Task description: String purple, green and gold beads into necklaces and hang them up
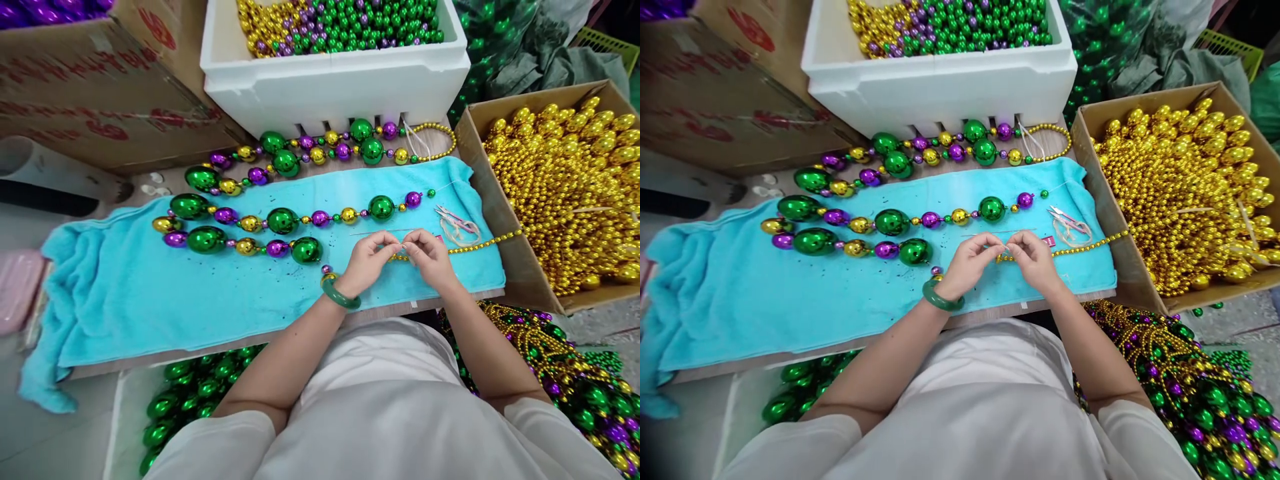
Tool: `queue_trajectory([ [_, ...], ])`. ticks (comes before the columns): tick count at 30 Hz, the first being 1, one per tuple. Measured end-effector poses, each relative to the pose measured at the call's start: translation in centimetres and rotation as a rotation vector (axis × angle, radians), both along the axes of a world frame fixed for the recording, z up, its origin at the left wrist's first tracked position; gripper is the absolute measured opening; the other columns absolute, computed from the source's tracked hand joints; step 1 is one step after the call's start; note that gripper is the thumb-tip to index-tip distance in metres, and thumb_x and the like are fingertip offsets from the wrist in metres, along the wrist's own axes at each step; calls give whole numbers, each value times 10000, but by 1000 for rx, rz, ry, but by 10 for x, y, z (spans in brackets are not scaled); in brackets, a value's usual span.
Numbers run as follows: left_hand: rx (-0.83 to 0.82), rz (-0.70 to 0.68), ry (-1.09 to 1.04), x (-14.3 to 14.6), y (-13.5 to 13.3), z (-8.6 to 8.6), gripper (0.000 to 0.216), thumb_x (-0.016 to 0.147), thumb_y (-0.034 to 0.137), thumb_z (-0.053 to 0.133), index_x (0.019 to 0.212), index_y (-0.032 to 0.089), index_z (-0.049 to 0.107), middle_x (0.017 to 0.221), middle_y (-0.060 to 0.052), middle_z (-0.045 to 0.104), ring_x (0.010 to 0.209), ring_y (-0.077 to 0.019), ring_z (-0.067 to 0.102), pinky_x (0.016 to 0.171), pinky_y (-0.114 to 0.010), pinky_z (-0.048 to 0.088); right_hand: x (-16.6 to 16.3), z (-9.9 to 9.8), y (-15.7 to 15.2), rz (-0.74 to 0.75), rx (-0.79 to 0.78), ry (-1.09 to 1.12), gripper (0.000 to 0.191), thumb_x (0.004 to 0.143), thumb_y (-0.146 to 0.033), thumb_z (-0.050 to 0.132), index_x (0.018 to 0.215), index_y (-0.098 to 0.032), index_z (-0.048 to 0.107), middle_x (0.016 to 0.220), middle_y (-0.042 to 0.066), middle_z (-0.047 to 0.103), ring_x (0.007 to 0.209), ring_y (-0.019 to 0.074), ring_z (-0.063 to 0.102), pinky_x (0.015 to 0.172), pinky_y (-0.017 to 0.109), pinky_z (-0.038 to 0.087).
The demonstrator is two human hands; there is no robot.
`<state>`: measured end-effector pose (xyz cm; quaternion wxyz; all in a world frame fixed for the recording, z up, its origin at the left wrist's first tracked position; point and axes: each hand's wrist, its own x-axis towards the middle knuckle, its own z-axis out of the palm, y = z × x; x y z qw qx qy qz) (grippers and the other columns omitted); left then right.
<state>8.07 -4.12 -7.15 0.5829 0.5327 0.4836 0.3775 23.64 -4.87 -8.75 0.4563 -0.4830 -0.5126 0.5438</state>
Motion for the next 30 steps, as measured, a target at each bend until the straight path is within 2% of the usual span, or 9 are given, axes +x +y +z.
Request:
queue_trajectory([
  [3, 248, 106, 240, 3, -6, 3, 129, 792, 285, 613, 691, 205, 628, 739, -22, 585, 810, -180, 504, 837, -311, 369, -7, -2, -3, -35, -71, 50, 282, 767, -445, 634, 746, -179, 544, 634, -29, 480, 556, 88, 406, 512, 229, 332],
  [6, 335, 146, 281, 6, -10, 3, 131, 803, 275, 600, 694, 210, 633, 757, -31, 591, 816, -184, 501, 857, -319, 361, -10, -2, -5, -16, -129, 74, 268, 772, -431, 632, 746, -181, 540, 606, -37, 471, 524, 86, 391, 500, 234, 330],
  [8, 255, 181, 193, 7, -9, 1, 127, 794, 284, 605, 702, 199, 628, 761, -26, 586, 782, -168, 496, 792, -300, 379, -10, -1, -7, -72, -72, 20, 209, 796, -378, 613, 763, -179, 559, 642, -19, 504, 547, 97, 425, 515, 243, 355],
  [12, -60, 266, -101, 10, -5, -5, 131, 730, 298, 652, 699, 176, 618, 688, 14, 544, 658, -111, 450, 654, -247, 366, -7, 0, -14, -254, 328, -279, 69, 841, -247, 565, 825, -194, 607, 804, 34, 572, 735, 147, 522, 627, 281, 432],
  [14, -159, 285, -206, 11, -4, -6, 139, 692, 291, 678, 682, 163, 623, 654, 27, 529, 617, -91, 421, 618, -233, 348, -6, 0, -16, -234, 485, -400, 59, 849, -202, 556, 845, -202, 615, 813, 39, 573, 780, 163, 530, 660, 299, 449],
  [16, -218, 285, -277, 11, -5, -5, 142, 664, 282, 699, 679, 156, 635, 663, 26, 542, 618, -84, 426, 603, -226, 341, -7, 0, -16, -203, 559, -469, 66, 850, -185, 564, 876, -206, 622, 815, 41, 575, 792, 170, 537, 678, 315, 460],
  [21, -330, 259, -393, 12, -7, 0, 150, 640, 267, 730, 687, 150, 648, 702, 13, 569, 658, -87, 473, 591, -221, 351, -9, -2, -13, -205, 592, -542, 66, 856, -207, 582, 890, -215, 638, 803, 41, 580, 774, 176, 553, 699, 343, 472],
  [24, -393, 235, -431, 11, -7, 1, 171, 625, 267, 744, 695, 144, 647, 709, 6, 580, 671, -93, 494, 576, -220, 347, -8, -3, -12, -215, 594, -502, 67, 854, -223, 593, 859, -221, 659, 799, 40, 575, 792, 178, 561, 692, 337, 478],
  [30, -311, 112, -280, 3, -5, -2, 214, 673, 332, 729, 710, 137, 650, 675, 0, 617, 648, -94, 511, 599, -224, 344, -2, 2, -8, -205, 496, -377, 104, 837, -238, 605, 749, -210, 650, 708, 16, 569, 700, 158, 536, 636, 310, 452],
])
